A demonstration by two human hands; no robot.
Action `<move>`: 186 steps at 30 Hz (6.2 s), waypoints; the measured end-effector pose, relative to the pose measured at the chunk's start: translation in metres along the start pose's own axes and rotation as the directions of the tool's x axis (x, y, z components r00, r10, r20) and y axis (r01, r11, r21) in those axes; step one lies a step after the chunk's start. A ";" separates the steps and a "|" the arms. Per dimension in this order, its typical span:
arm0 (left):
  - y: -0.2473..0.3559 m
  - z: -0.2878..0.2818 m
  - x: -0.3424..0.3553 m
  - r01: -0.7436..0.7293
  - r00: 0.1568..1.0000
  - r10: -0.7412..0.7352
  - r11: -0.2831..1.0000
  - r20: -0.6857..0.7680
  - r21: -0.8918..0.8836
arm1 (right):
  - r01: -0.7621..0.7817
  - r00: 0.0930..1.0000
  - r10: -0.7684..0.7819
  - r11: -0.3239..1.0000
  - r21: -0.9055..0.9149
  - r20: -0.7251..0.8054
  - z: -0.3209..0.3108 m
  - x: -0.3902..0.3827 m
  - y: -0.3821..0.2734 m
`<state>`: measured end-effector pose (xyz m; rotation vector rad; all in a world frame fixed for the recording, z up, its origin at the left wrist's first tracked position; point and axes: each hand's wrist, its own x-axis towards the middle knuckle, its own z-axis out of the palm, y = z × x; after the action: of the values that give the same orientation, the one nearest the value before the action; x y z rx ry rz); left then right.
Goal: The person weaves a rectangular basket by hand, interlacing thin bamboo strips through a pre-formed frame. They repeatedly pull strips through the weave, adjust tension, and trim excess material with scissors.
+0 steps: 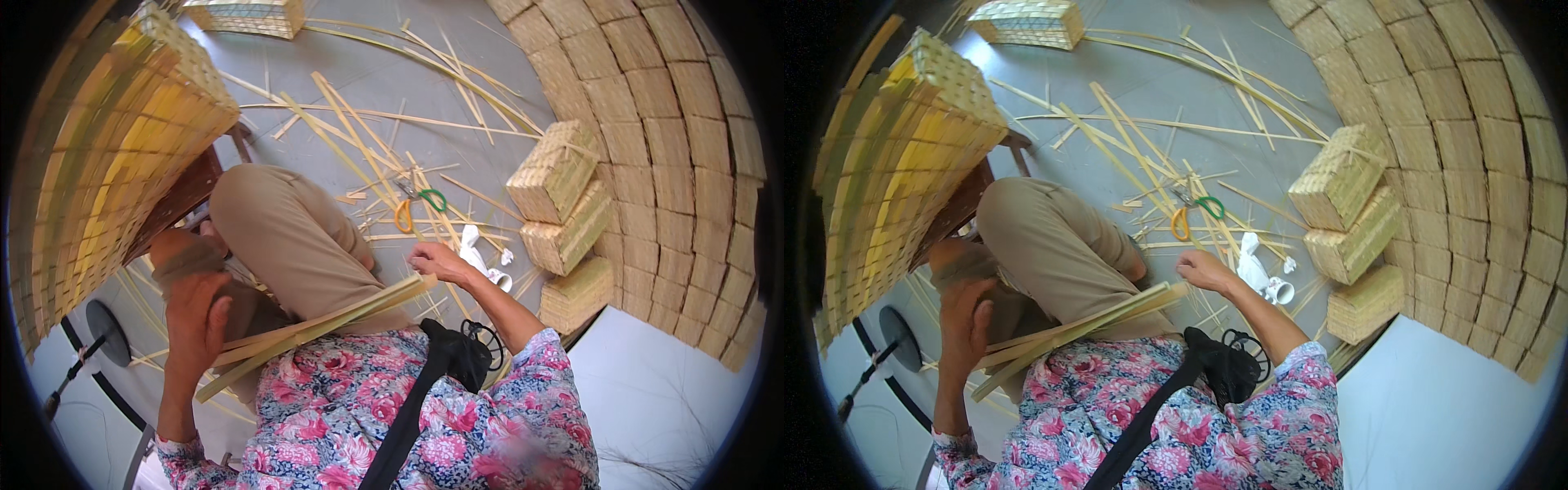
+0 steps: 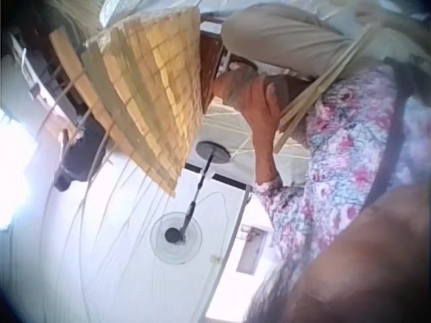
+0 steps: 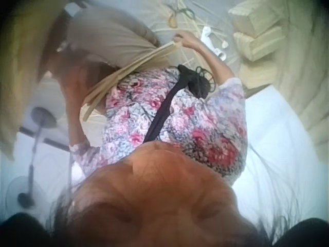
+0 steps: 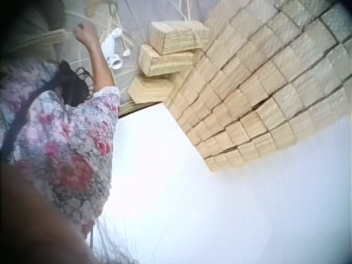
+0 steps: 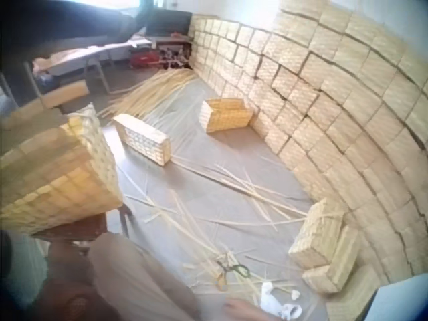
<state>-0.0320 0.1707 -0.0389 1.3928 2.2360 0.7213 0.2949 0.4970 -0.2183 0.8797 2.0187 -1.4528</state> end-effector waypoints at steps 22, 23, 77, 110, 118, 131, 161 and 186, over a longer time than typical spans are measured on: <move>0.113 0.063 0.092 -0.485 0.743 0.637 0.724 0.206 -0.490 | -0.082 0.987 0.117 0.958 0.276 -0.111 -0.035 0.076 0.025; 0.113 0.063 0.092 -0.437 0.705 0.667 0.677 0.241 -0.593 | -0.113 0.987 0.141 0.954 0.278 -0.080 -0.034 0.071 0.028; -0.065 0.397 0.675 -0.181 0.978 0.143 0.941 0.150 0.284 | 0.395 0.606 -0.328 0.915 -0.083 -0.725 -0.142 0.018 -0.139; -0.047 0.450 0.651 -0.538 0.823 0.291 0.675 0.487 0.505 | 0.333 0.595 -0.112 0.936 0.117 -0.796 -0.195 0.066 -0.161; -0.024 0.377 0.581 -0.326 0.928 0.231 0.884 0.293 0.335 | 0.499 0.654 -0.385 0.866 -0.010 -0.651 -0.123 0.024 -0.148; 0.011 0.140 0.337 0.135 0.990 -0.111 0.924 0.086 -0.359 | 0.809 0.538 -0.824 0.564 -0.165 -0.180 0.055 -0.041 -0.174; 0.121 -0.178 0.000 -0.306 0.849 0.207 0.943 -0.487 -0.133 | 0.914 0.393 -0.902 0.360 0.188 -0.181 -0.029 -0.127 -0.398; 0.173 -0.394 0.055 0.051 0.715 -0.037 0.999 -0.698 -0.001 | 0.856 0.461 -0.626 0.127 0.502 -0.629 -0.229 -0.035 -0.469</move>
<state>-0.1654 0.2013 0.3728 1.1776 2.8217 1.4054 -0.0360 0.6033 0.1724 0.1817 2.0571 -3.1849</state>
